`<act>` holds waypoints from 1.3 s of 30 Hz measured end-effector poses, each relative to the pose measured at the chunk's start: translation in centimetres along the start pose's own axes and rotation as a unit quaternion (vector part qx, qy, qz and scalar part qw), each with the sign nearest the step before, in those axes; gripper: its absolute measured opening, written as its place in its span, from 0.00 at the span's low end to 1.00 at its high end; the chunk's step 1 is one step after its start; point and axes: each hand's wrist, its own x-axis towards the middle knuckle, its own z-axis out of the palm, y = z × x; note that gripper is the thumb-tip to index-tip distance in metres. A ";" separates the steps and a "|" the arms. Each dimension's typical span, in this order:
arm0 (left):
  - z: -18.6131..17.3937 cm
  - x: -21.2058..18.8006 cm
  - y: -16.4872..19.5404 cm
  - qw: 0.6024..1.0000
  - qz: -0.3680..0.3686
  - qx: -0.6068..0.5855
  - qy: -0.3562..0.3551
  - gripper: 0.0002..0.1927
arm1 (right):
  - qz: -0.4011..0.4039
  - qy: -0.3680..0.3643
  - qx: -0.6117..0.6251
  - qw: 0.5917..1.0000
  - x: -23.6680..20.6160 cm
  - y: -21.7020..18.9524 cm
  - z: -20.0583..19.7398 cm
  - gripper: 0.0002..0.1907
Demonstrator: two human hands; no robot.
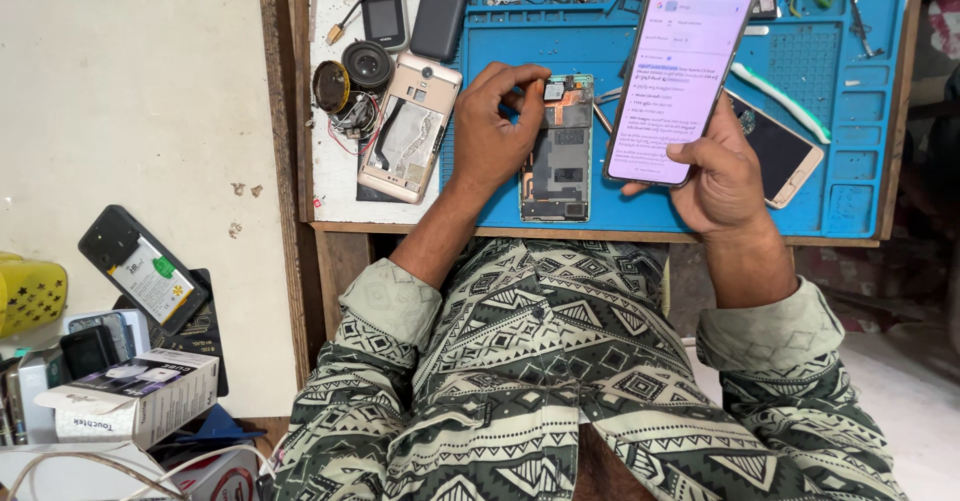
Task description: The person repairs a disassembled smartphone at a workbench, holding the phone chassis and motherboard while consulting a second phone, then uses a small tool to pry and adjust components on the board and reseat parts in the chassis.
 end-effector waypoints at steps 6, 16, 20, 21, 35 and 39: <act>1.5 -1.1 1.3 1.000 0.007 -0.030 -0.002 0.08 | 0.006 0.004 -0.012 1.000 -1.6 -0.6 -0.7 0.41; 2.3 -1.2 3.7 0.999 0.020 -0.027 -0.002 0.06 | -0.013 0.015 -0.047 0.999 -3.0 -4.6 -1.8 0.38; 2.4 -1.2 4.6 0.999 0.022 -0.034 -0.005 0.06 | -0.079 0.020 -0.061 0.995 -4.2 -8.2 -4.1 0.33; 2.6 -1.3 4.8 0.999 0.021 -0.038 -0.006 0.06 | -0.095 0.023 -0.060 0.993 -4.8 -9.0 -5.0 0.32; 6.4 -7.1 8.4 1.000 0.013 -0.007 0.001 0.06 | -0.204 0.238 -0.227 0.922 -15.9 -13.9 -17.1 0.32; 6.2 -8.3 8.5 1.000 0.015 0.005 0.008 0.06 | -0.212 0.271 -0.240 0.908 -17.5 -13.2 -19.4 0.27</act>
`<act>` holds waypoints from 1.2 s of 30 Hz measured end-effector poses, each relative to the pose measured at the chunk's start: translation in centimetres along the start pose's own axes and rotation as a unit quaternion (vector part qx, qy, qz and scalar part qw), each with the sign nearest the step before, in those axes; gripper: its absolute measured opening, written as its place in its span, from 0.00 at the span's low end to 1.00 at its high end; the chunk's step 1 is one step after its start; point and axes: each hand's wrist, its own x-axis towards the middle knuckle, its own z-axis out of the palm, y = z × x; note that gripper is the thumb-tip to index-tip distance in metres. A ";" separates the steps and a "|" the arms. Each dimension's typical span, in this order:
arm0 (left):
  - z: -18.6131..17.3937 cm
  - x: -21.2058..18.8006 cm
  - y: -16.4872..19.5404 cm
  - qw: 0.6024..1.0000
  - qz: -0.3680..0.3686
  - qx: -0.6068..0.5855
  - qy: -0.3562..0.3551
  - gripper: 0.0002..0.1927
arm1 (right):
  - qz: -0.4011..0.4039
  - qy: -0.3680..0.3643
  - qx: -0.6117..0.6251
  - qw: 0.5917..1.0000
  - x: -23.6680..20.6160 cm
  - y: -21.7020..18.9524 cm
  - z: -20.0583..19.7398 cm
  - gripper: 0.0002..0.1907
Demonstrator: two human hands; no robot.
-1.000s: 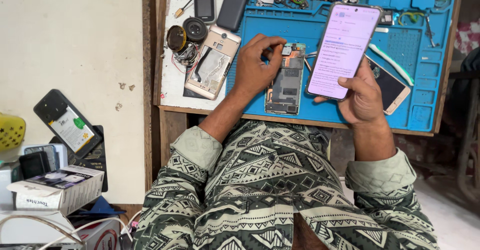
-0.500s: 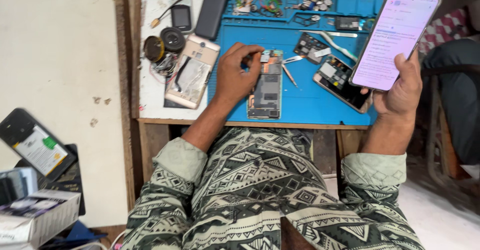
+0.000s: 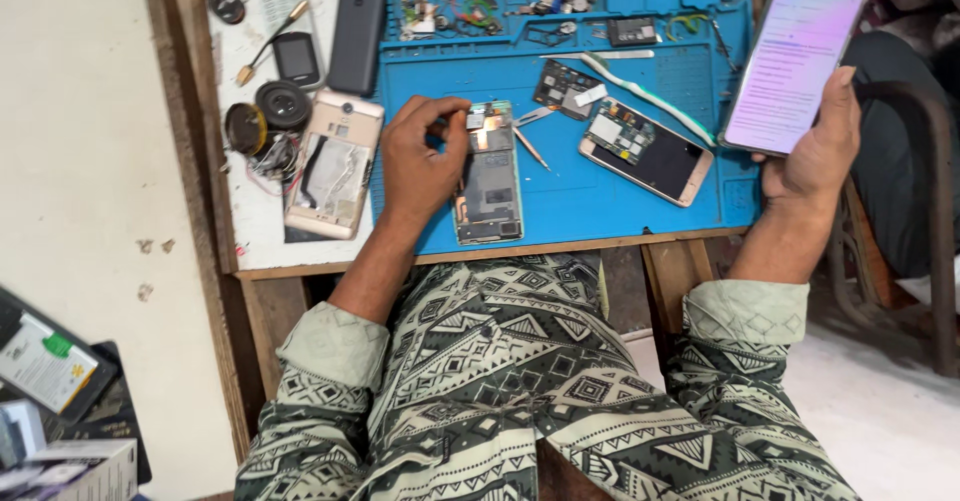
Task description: The person repairs a disassembled smartphone at a workbench, holding the phone chassis and motherboard while consulting a second phone, then uses a small tool to pry and adjust components on the board and reseat parts in the chassis.
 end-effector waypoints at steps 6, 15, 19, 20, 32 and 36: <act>1.2 0.7 -0.8 1.000 0.006 -0.020 0.013 0.08 | 0.010 -0.063 0.067 0.996 4.8 -0.1 3.1 0.22; 3.7 3.2 -2.1 0.997 0.029 0.070 0.032 0.10 | 0.225 -0.465 0.183 0.837 3.8 -2.6 29.6 0.19; 2.9 4.0 -2.7 0.997 0.061 0.047 0.020 0.11 | 0.271 -0.475 0.102 0.831 -3.8 -0.1 43.4 0.17; 2.9 3.9 -2.6 0.997 0.066 0.044 0.006 0.10 | 0.267 -0.483 0.070 0.831 -5.9 0.6 45.7 0.16; 3.9 5.1 1.3 0.999 0.003 0.028 0.032 0.08 | 0.099 -0.552 -0.196 0.805 -16.6 2.7 58.7 0.40; 2.8 6.1 2.4 1.000 -0.028 0.006 -0.011 0.08 | -0.018 -0.603 -0.158 0.781 -17.3 1.0 58.1 0.43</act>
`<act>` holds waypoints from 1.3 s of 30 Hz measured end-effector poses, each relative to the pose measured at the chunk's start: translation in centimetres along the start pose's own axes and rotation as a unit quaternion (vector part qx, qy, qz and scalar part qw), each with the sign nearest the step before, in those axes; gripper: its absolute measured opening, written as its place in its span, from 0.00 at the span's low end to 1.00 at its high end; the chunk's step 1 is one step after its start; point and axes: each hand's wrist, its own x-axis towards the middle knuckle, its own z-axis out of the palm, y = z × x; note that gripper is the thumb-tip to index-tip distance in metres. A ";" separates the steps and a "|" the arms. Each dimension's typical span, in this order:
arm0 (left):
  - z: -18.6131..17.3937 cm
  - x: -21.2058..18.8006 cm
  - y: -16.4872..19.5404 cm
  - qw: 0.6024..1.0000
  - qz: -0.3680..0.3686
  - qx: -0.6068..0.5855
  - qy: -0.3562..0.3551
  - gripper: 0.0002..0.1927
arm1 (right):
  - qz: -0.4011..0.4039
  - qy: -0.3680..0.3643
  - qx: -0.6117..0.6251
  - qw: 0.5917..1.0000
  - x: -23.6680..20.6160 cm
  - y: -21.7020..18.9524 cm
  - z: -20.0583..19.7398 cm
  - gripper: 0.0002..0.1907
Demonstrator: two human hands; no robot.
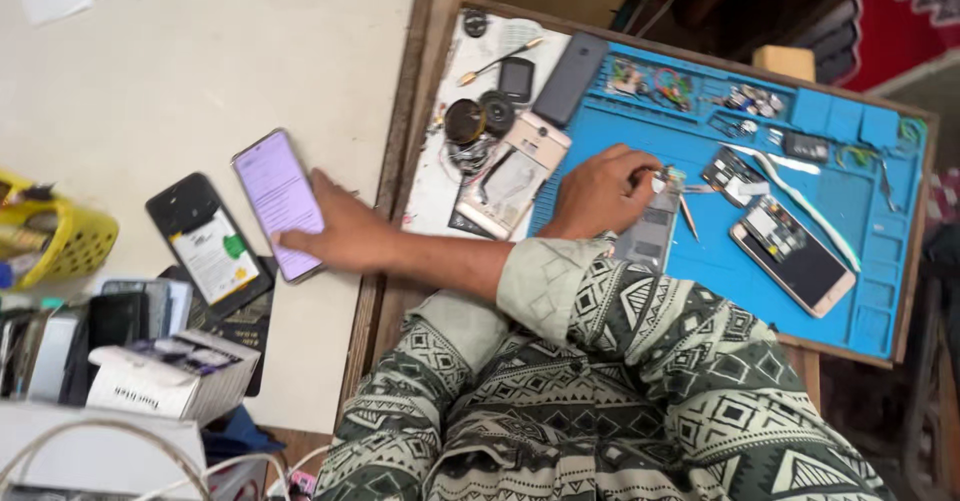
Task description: The person repairs a disassembled smartphone at a workbench, holding the phone chassis and motherboard while consulting a second phone, then uses a small tool to pry and adjust components on the board and reseat parts in the chassis.
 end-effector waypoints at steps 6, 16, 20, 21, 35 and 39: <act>-0.9 0.4 0.5 1.000 0.008 -0.021 0.005 0.08 | -0.035 -0.036 0.047 0.998 -2.6 -2.4 -0.3 0.53; -0.2 0.0 -0.1 0.992 -0.048 -0.118 0.017 0.11 | -0.066 -0.034 0.113 0.991 -15.8 0.1 -14.0 0.30; -1.4 -0.6 -0.2 0.989 0.101 -0.081 0.071 0.12 | -0.070 0.299 -0.181 0.934 -21.9 2.8 -23.5 0.17; -1.5 -0.8 -0.1 0.993 0.059 -0.082 0.069 0.11 | -0.055 0.313 -0.250 0.914 -23.0 3.3 -25.5 0.14; -1.8 -2.3 -2.5 0.997 0.040 0.006 0.070 0.15 | -0.035 0.215 -0.451 0.865 -25.6 9.1 -24.6 0.10; -0.8 -2.2 -3.1 0.996 0.048 0.000 0.081 0.15 | -0.053 0.224 -0.450 0.863 -26.3 10.5 -25.0 0.08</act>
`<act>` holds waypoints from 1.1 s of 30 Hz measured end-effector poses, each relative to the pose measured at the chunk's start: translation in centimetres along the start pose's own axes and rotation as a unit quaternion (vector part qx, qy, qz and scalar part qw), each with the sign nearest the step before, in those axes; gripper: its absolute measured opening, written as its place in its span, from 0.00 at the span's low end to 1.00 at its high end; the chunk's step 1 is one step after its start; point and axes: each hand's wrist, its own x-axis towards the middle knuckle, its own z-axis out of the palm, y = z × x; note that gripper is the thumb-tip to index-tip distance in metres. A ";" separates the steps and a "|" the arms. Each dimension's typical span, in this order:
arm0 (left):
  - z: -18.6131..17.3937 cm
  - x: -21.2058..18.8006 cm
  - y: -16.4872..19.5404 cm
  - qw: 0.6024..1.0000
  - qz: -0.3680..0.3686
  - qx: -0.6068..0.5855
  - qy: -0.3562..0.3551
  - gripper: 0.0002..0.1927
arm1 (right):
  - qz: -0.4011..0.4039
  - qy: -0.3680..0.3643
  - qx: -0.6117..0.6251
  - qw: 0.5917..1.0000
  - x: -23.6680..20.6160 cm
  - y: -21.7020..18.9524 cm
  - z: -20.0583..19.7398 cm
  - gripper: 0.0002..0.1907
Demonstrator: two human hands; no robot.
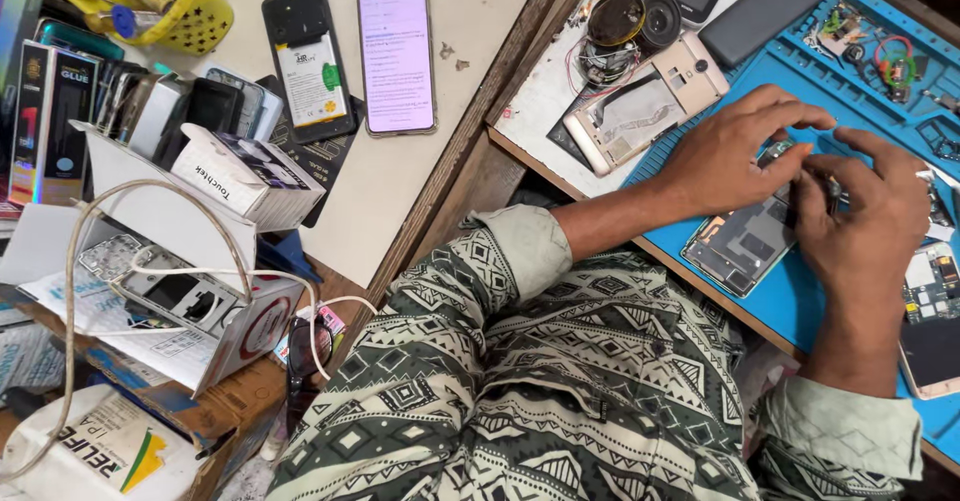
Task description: The person repairs a disassembled smartphone at a workbench, holding the phone chassis and motherboard while consulting a second phone, then uses a small tool to pry and adjust components on the board and reseat parts in the chassis.
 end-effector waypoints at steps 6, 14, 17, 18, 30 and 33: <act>-0.9 0.4 -0.6 1.000 -0.009 0.024 -0.007 0.17 | 0.018 0.024 0.103 0.994 -0.5 0.8 0.9 0.06; 0.2 0.3 -1.6 0.989 0.024 0.135 -0.051 0.23 | 0.286 0.063 0.358 0.887 -3.8 4.1 0.9 0.02; 0.6 0.6 -1.9 0.977 0.033 0.187 -0.102 0.27 | 0.331 0.054 0.333 0.881 -5.7 3.6 0.3 0.04; 0.6 0.5 -1.9 0.977 0.039 0.183 -0.106 0.32 | 0.329 0.054 0.314 0.889 -6.0 3.4 0.2 0.04; -2.7 -0.3 -3.4 0.936 0.118 0.141 -0.300 0.91 | 0.257 0.120 0.348 0.894 -6.2 1.0 0.7 0.04; -3.0 -0.3 -2.9 0.932 0.119 0.132 -0.316 0.93 | 0.233 0.119 0.371 0.891 -6.2 0.6 0.7 0.04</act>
